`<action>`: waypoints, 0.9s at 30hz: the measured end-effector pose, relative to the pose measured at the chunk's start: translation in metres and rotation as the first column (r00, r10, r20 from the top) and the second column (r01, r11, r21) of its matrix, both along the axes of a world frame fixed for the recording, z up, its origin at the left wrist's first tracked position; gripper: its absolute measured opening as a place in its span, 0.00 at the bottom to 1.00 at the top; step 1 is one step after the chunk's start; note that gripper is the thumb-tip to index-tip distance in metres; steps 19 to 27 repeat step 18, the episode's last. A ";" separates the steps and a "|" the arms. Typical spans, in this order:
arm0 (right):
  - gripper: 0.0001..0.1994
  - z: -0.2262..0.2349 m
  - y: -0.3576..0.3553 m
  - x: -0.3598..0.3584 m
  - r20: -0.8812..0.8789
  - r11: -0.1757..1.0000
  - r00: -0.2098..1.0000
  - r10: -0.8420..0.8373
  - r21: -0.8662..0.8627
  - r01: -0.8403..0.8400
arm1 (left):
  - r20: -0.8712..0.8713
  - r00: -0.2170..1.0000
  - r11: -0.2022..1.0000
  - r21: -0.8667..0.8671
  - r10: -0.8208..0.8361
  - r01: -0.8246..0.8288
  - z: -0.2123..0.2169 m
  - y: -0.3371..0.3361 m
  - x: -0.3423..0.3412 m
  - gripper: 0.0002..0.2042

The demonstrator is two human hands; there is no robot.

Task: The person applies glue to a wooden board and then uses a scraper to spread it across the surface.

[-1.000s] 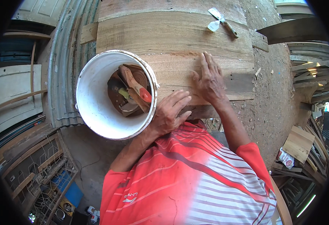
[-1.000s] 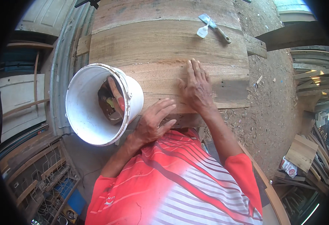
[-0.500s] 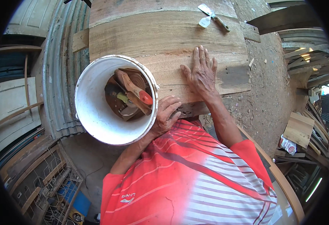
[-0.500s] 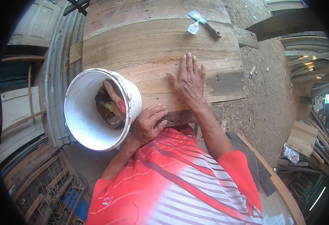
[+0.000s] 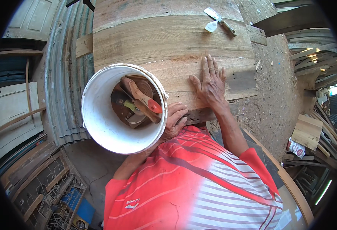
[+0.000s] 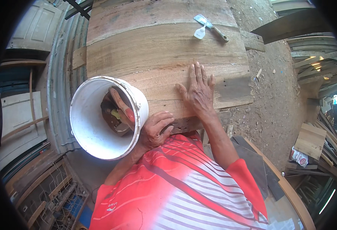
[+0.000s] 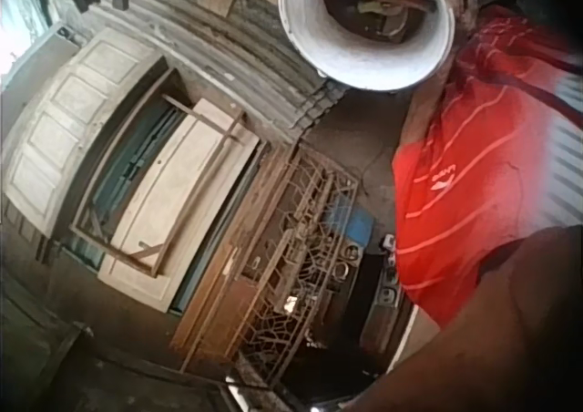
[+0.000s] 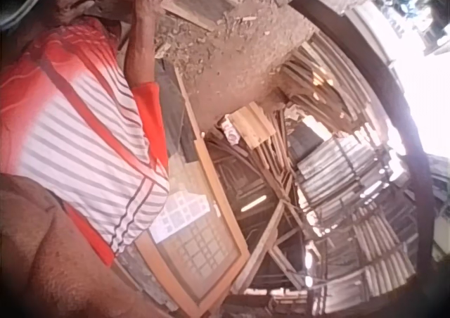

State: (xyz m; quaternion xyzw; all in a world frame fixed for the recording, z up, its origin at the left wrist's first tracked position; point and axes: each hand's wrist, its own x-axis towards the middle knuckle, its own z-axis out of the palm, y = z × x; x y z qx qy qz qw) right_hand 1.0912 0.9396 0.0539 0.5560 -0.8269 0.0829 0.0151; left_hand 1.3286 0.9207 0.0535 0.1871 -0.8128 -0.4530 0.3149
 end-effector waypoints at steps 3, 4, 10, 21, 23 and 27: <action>0.43 0.005 -0.006 -0.004 -0.008 1.000 1.000 -0.028 -0.004 0.028 | -0.007 1.000 1.000 0.024 -0.008 0.008 -0.002 -0.004 -0.001 0.15; 0.44 0.004 -0.005 -0.002 0.006 0.999 0.999 -0.039 -0.013 0.039 | -0.002 1.000 1.000 0.030 -0.009 0.009 -0.002 -0.005 0.000 0.15; 0.44 0.007 0.000 -0.005 -0.023 0.998 0.998 -0.051 0.024 0.051 | -0.006 1.000 1.000 -0.008 0.005 -0.005 -0.001 0.000 -0.002 0.15; 0.49 -0.003 -0.002 -0.015 -0.024 0.998 0.997 -0.068 0.011 0.069 | 0.027 1.000 1.000 0.002 -0.009 0.009 0.000 -0.001 0.000 0.15; 0.49 -0.003 -0.002 -0.015 -0.024 0.998 0.997 -0.068 0.011 0.069 | 0.027 1.000 1.000 0.002 -0.009 0.009 0.000 -0.001 0.000 0.15; 0.49 -0.003 -0.002 -0.015 -0.024 0.998 0.997 -0.068 0.011 0.069 | 0.027 1.000 1.000 0.002 -0.009 0.009 0.000 -0.001 0.000 0.15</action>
